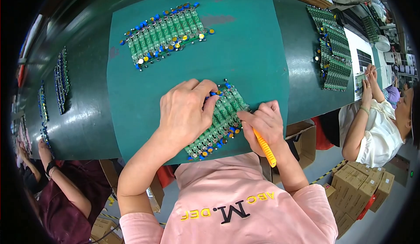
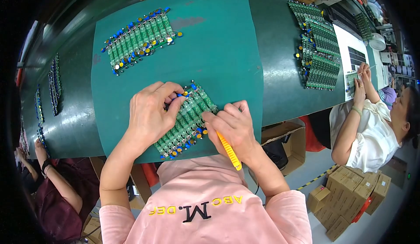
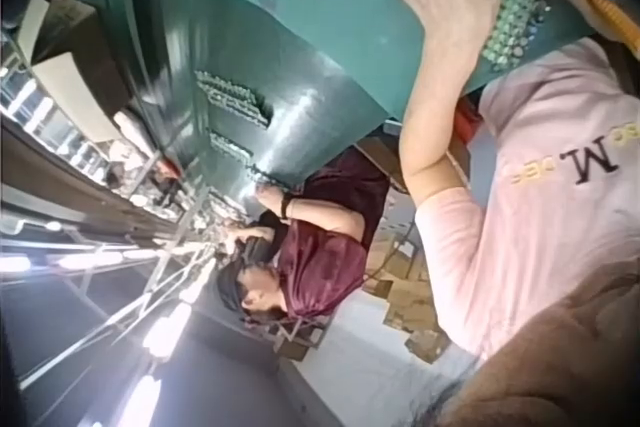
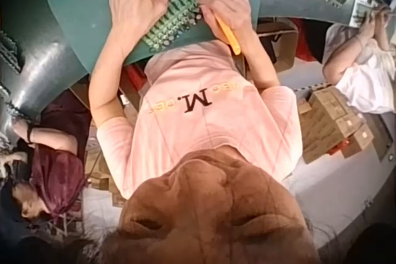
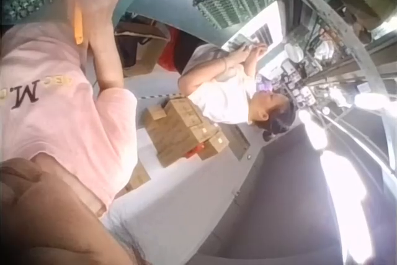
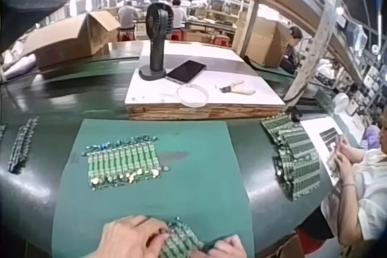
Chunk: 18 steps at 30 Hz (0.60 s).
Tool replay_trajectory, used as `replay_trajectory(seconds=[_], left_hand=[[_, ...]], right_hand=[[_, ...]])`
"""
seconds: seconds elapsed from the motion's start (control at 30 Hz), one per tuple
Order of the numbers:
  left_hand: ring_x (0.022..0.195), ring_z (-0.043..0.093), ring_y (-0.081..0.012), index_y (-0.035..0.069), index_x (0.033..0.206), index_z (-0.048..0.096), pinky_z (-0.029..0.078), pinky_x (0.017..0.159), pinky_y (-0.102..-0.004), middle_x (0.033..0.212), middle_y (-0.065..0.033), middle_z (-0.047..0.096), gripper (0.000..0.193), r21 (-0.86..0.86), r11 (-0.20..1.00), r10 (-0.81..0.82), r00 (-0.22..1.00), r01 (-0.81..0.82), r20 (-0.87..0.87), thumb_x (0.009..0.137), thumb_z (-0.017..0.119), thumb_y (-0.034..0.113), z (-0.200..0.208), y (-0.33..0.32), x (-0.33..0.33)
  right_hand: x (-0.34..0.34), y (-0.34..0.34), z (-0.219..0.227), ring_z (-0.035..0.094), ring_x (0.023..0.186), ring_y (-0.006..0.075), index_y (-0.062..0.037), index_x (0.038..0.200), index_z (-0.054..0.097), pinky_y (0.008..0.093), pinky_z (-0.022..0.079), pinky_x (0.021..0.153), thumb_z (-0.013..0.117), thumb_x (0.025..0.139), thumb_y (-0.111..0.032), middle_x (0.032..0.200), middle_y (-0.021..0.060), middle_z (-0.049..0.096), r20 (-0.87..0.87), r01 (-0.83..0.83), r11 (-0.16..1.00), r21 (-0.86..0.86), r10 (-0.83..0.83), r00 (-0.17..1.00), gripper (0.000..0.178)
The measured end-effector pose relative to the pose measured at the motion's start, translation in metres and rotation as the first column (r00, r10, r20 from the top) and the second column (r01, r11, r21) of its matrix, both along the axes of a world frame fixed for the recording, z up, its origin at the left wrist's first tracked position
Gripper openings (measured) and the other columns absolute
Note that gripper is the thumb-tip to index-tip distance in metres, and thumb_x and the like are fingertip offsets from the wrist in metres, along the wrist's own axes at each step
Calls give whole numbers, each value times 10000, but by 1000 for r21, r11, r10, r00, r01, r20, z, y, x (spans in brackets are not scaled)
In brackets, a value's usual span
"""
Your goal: The person assembles electronic components onto printed circuit boards by hand at a production station.
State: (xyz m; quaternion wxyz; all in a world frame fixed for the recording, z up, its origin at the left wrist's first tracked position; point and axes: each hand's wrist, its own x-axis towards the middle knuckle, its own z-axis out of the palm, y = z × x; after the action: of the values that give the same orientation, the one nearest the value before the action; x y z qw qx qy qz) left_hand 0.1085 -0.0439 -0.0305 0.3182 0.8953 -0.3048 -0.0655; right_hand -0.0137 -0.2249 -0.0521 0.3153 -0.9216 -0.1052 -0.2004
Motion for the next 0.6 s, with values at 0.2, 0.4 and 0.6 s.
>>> replay_trajectory(seconds=[0.2, 0.4, 0.6], left_hand=[[581, 562, -178, 76, 919, 720, 450, 556, -312, 737, -26, 635, 132, 1, 1000, 1, 1000, -1, 2, 788, 730, 62, 0, 1, 0], [586, 593, -285, 107, 904, 702, 473, 550, -397, 728, -64, 603, 106, -17, 1000, -7, 1000, 7, -7, 799, 707, 116, -3, 0, 0], [573, 564, -203, 85, 905, 716, 451, 546, -335, 719, -32, 624, 115, -23, 1000, 0, 1000, 0, -3, 791, 727, 78, -2, 1, 1]], right_hand=[[-7, 2, 5, 417, 645, 158, -70, 992, 703, 326, 364, 734, 688, 751, 13, 684, -14, 490, 34, 6, 1000, 16, -6, 999, 256], [4, 11, -1, 412, 644, 150, -83, 992, 706, 315, 359, 728, 691, 744, 9, 689, -27, 477, 44, -8, 996, -90, 12, 999, 265], [-2, 8, 4, 411, 649, 139, -96, 989, 705, 310, 352, 721, 699, 747, -1, 705, -38, 472, 0, -22, 990, -137, 22, 1000, 261]])
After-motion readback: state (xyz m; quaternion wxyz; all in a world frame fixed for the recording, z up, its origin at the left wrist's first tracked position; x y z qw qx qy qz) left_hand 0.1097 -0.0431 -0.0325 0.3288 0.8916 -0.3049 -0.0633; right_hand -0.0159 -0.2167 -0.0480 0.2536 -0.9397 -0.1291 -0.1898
